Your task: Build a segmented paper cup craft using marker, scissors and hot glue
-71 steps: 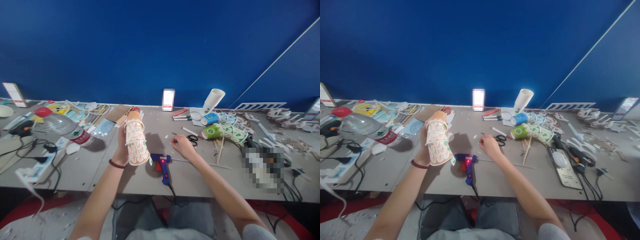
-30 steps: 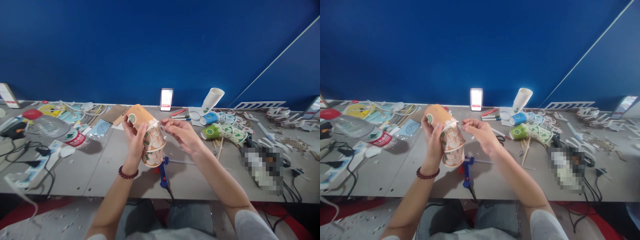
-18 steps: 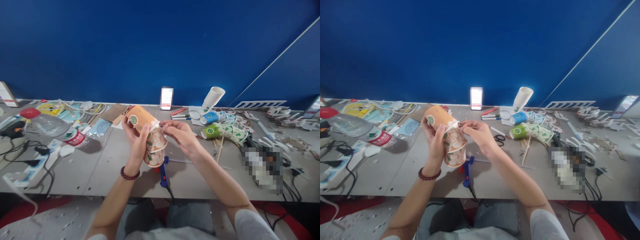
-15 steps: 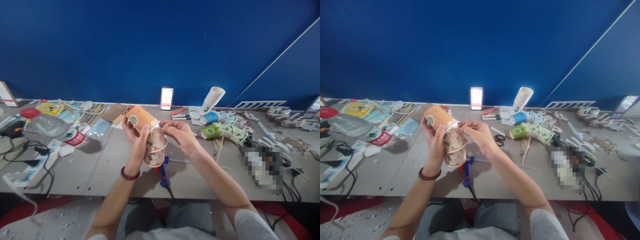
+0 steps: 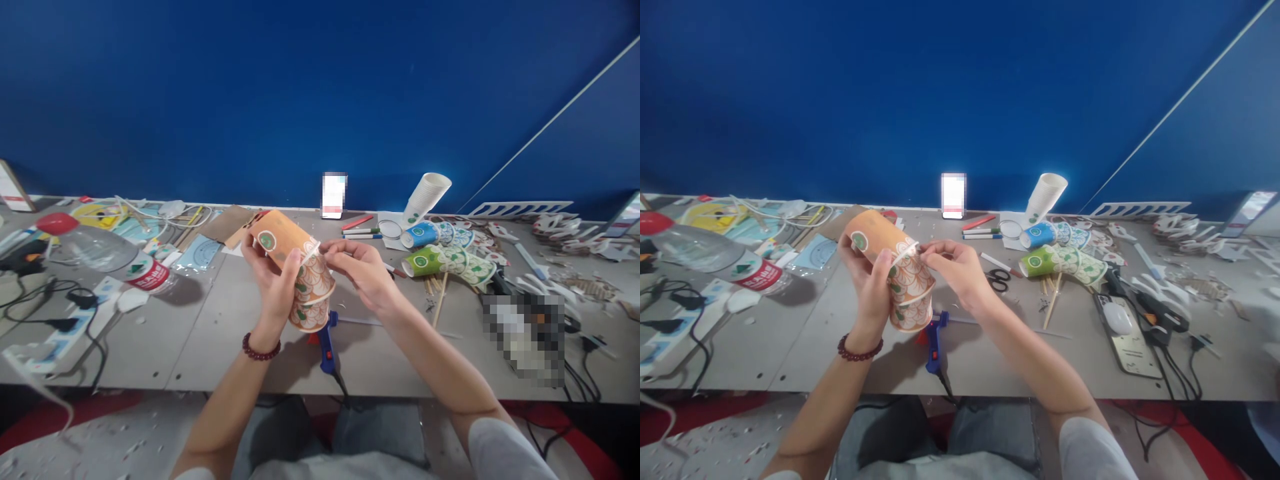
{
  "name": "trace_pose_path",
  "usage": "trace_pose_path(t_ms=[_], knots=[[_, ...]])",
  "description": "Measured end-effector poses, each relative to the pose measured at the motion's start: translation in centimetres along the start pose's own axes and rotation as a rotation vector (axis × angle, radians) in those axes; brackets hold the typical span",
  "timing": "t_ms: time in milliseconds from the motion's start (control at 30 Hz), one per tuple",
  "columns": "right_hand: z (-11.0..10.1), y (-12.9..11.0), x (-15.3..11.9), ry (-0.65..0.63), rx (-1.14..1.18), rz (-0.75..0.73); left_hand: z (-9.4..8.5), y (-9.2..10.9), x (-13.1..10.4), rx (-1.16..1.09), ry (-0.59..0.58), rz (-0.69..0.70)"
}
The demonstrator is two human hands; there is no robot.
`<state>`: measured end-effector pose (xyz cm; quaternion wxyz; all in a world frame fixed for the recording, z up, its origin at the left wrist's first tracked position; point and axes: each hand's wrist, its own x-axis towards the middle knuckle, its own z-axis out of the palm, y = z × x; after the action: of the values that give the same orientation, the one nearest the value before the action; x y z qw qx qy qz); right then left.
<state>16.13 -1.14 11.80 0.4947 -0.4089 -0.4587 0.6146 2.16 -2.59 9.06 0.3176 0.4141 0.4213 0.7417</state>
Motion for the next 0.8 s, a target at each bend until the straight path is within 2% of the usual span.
trace_pose_path(t_ms=[800], knots=[[0.96, -0.37, -0.6, 0.055, -0.082, -0.045, -0.15, 0.0, -0.23, 0.03, 0.033, 0.016]])
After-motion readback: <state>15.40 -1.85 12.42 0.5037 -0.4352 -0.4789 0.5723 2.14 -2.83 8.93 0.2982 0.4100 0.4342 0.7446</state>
